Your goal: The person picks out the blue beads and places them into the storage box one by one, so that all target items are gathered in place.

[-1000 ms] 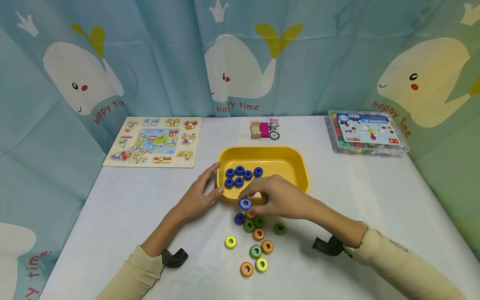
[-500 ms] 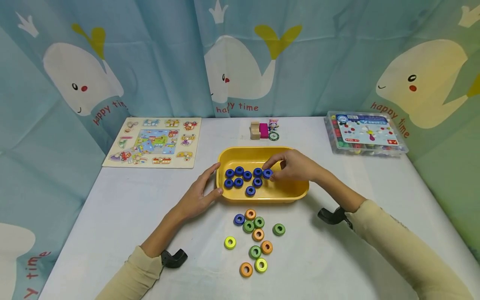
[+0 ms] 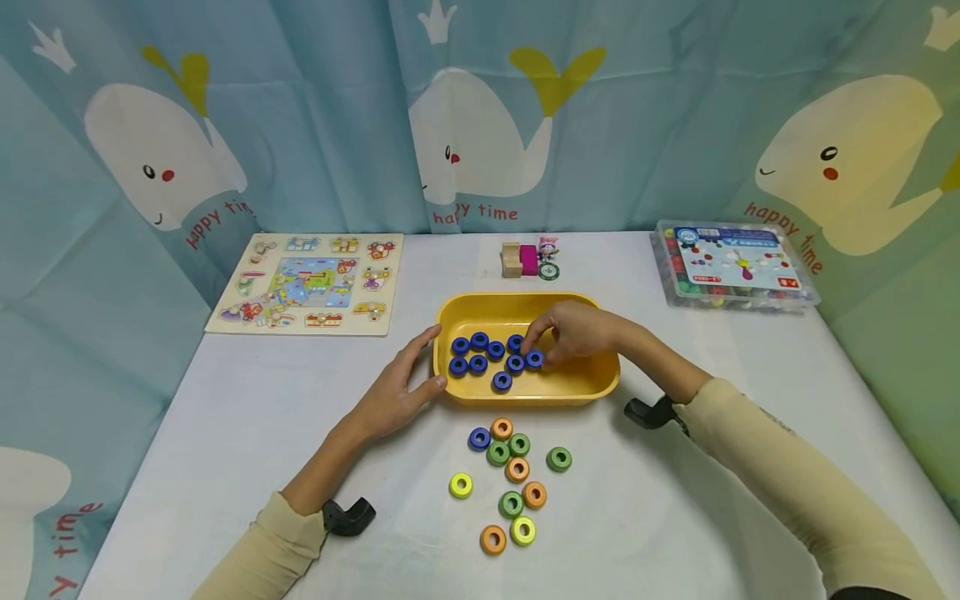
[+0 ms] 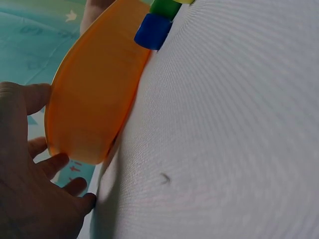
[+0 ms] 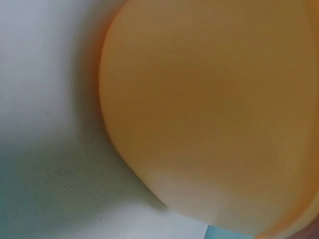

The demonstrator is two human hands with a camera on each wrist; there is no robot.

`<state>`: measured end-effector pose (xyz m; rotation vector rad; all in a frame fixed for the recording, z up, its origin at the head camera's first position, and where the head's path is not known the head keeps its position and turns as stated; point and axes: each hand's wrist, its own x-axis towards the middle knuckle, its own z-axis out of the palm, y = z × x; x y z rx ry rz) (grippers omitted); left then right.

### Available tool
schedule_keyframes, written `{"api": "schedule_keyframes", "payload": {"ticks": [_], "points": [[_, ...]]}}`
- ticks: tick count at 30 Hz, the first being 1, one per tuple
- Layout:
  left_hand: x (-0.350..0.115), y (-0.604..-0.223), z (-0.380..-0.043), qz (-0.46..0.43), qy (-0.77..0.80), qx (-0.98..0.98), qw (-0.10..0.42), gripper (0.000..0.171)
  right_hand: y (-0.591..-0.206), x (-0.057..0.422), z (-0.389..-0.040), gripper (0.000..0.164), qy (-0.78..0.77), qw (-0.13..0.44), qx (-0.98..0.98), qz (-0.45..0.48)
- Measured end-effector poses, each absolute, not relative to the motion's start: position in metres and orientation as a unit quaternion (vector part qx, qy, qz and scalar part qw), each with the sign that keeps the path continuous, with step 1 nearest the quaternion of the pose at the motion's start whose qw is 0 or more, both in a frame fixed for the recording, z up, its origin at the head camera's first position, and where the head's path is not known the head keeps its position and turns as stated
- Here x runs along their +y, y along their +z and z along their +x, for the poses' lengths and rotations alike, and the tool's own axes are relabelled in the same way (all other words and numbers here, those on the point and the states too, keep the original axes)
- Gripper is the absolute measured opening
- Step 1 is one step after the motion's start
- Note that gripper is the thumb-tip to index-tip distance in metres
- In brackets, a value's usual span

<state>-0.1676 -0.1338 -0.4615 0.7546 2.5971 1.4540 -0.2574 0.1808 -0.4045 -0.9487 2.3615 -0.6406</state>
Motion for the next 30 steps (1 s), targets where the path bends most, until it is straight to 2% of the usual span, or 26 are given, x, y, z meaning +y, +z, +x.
{"api": "schedule_keyframes", "payload": {"ticks": [7,13,21,25,30], "points": [[-0.133,-0.462,-0.168,0.246,0.474,0.844,0.038,0.068,-0.407,0.181,-0.258,0.028,-0.226,0.261,0.869,-0.355],[-0.134,-0.462,-0.168,0.245,0.473,0.845,0.038,0.069,-0.386,0.179,-0.247,0.024,-0.234,0.236,0.880,-0.339],[-0.135,-0.462,-0.169,0.248,0.473,0.845,0.038,0.069,-0.361,0.150,-0.180,0.020,-0.298,0.125,0.869,-0.374],[-0.135,-0.462,-0.169,0.247,0.474,0.845,0.035,0.068,-0.369,0.130,-0.144,0.021,-0.312,0.113,0.869,-0.366],[-0.135,-0.462,-0.168,0.248,0.473,0.845,0.037,0.069,-0.394,0.115,-0.116,0.025,-0.327,0.107,0.876,-0.337]]}}
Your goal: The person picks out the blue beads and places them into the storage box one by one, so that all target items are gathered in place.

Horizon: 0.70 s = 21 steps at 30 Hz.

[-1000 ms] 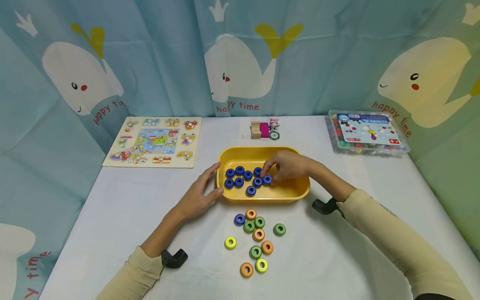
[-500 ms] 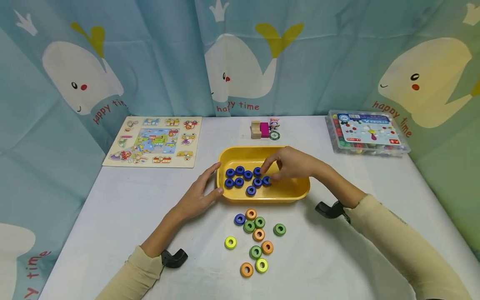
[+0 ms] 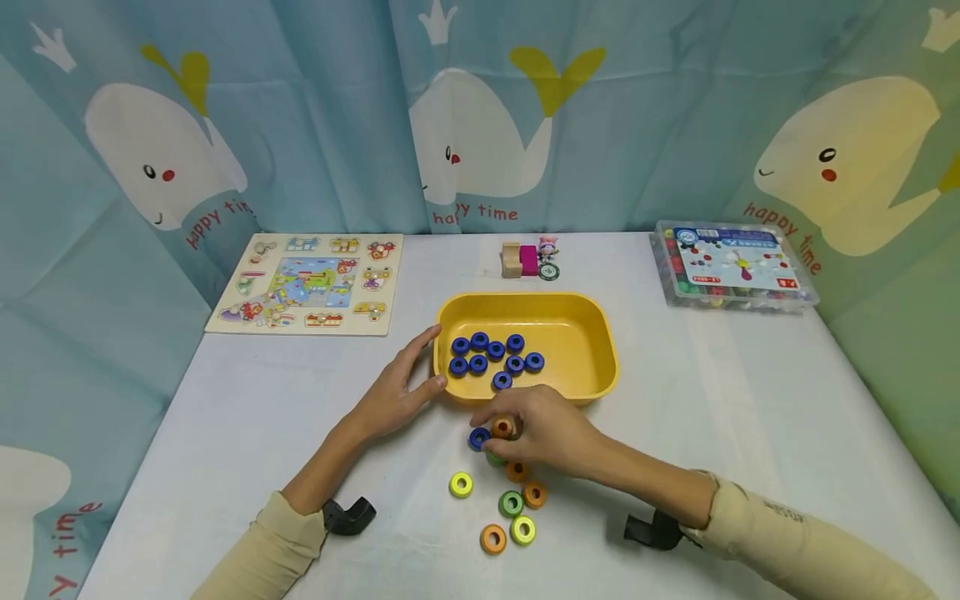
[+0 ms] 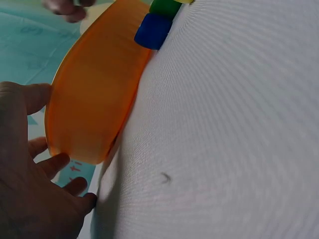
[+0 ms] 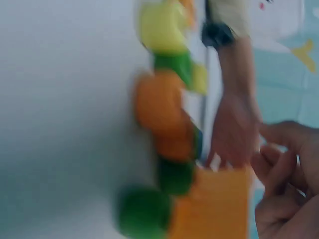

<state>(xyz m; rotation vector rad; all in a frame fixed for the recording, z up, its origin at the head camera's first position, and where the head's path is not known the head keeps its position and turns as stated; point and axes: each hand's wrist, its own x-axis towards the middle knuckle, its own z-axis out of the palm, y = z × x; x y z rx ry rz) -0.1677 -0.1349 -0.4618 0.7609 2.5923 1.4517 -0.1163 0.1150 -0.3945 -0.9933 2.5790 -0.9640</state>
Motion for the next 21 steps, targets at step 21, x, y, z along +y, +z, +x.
{"api": "schedule_keyframes", "payload": {"ticks": [21], "points": [[-0.135,-0.461,-0.168,0.254,0.478,0.840,0.037,0.070,-0.440,0.103,-0.101,0.034,-0.287,0.051,0.916,-0.275]]}}
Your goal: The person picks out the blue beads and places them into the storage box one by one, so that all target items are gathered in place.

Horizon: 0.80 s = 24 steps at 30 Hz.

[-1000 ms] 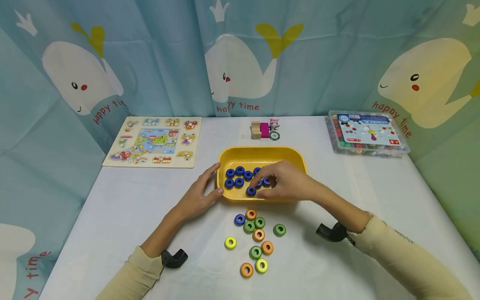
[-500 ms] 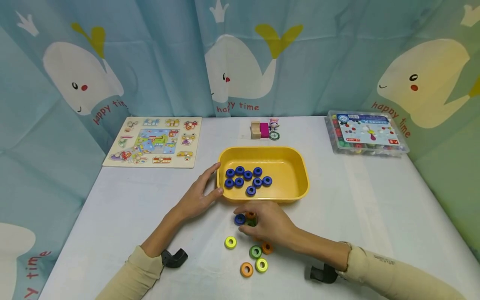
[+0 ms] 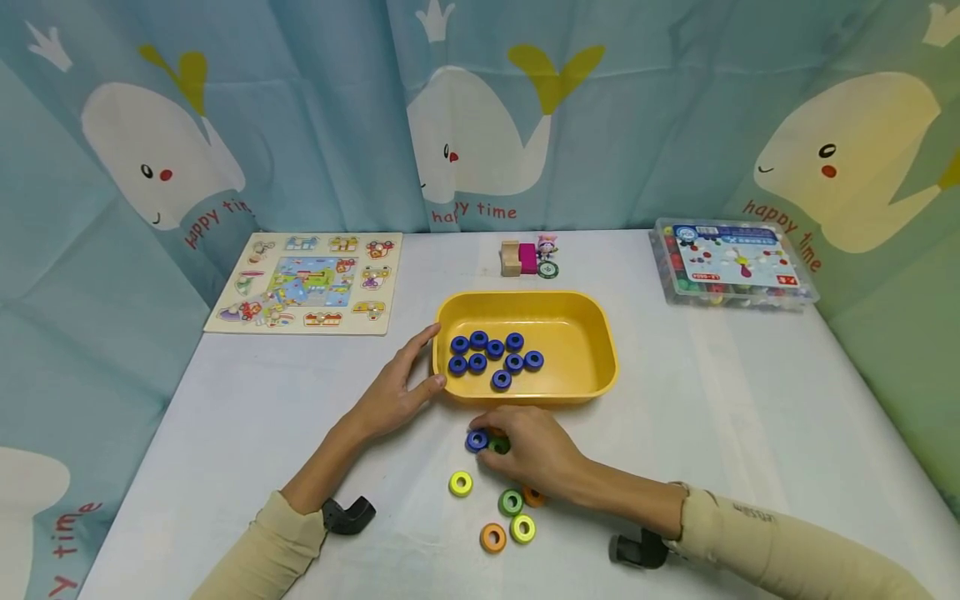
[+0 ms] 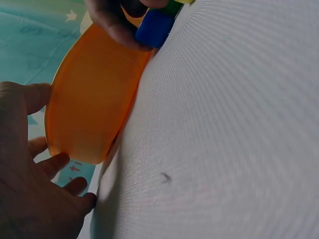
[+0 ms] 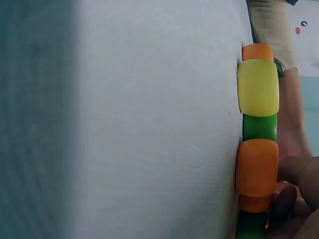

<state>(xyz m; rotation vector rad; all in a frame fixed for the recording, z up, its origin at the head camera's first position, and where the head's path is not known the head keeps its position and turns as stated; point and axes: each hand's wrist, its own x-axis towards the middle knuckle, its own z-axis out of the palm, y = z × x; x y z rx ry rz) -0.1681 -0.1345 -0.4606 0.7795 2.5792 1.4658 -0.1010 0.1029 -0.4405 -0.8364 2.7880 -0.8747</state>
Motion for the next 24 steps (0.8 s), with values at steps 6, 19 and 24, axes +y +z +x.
{"api": "schedule_keyframes", "payload": {"ticks": [6,19,24], "points": [[-0.134,-0.461,-0.168,0.251,0.481,0.839,0.042,0.070,-0.440,0.102,-0.101,0.031,-0.290,0.049,0.914,-0.281],[-0.134,-0.461,-0.167,0.248,0.474,0.844,0.038,0.069,-0.378,0.119,-0.106,0.029,-0.301,0.002,0.908,-0.292],[-0.134,-0.461,-0.167,0.245,0.473,0.845,0.041,0.068,-0.353,0.136,-0.128,0.027,-0.306,0.005,0.912,-0.272]]}}
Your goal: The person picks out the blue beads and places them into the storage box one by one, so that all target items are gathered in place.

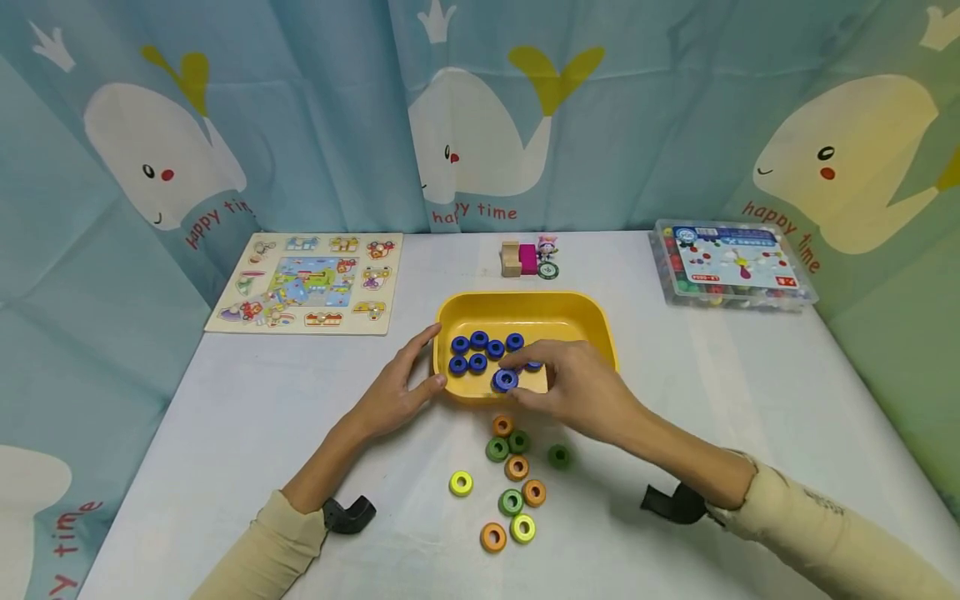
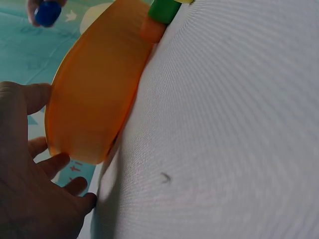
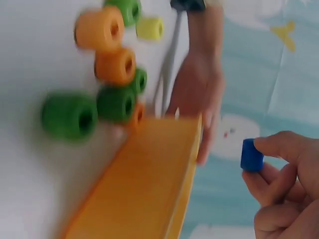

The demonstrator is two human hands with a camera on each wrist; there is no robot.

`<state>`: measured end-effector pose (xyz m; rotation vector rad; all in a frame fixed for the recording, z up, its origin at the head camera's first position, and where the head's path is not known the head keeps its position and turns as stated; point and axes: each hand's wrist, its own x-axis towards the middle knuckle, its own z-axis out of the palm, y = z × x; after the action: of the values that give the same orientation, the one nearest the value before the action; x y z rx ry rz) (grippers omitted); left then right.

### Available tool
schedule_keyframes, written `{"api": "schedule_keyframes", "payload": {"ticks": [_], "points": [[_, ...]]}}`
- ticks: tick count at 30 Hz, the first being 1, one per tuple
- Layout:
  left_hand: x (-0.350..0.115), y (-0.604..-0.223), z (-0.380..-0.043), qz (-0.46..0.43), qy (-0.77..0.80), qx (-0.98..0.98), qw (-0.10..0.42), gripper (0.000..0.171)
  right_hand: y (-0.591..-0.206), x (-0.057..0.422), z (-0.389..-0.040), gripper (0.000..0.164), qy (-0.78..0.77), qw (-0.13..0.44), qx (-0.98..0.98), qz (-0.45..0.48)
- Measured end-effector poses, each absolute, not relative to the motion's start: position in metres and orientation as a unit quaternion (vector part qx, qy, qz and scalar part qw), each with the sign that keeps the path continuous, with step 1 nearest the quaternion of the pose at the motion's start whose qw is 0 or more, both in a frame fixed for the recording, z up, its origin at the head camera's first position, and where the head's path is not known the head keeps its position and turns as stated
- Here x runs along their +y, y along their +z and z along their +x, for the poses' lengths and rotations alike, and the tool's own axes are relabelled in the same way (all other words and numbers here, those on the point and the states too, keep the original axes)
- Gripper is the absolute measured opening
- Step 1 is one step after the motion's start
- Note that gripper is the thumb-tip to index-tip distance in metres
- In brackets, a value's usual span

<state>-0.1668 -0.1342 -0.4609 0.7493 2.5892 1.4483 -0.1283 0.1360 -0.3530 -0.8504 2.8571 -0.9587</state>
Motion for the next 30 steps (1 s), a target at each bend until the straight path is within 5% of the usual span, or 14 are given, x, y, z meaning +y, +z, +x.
{"api": "schedule_keyframes", "payload": {"ticks": [16,30], "points": [[-0.135,-0.461,-0.166,0.246,0.474,0.845,0.039,0.068,-0.392,0.176,-0.198,0.021,-0.275,0.146,0.892,-0.327],[-0.135,-0.461,-0.165,0.250,0.474,0.843,0.041,0.068,-0.412,0.174,-0.211,0.019,-0.247,0.184,0.865,-0.397]]}}
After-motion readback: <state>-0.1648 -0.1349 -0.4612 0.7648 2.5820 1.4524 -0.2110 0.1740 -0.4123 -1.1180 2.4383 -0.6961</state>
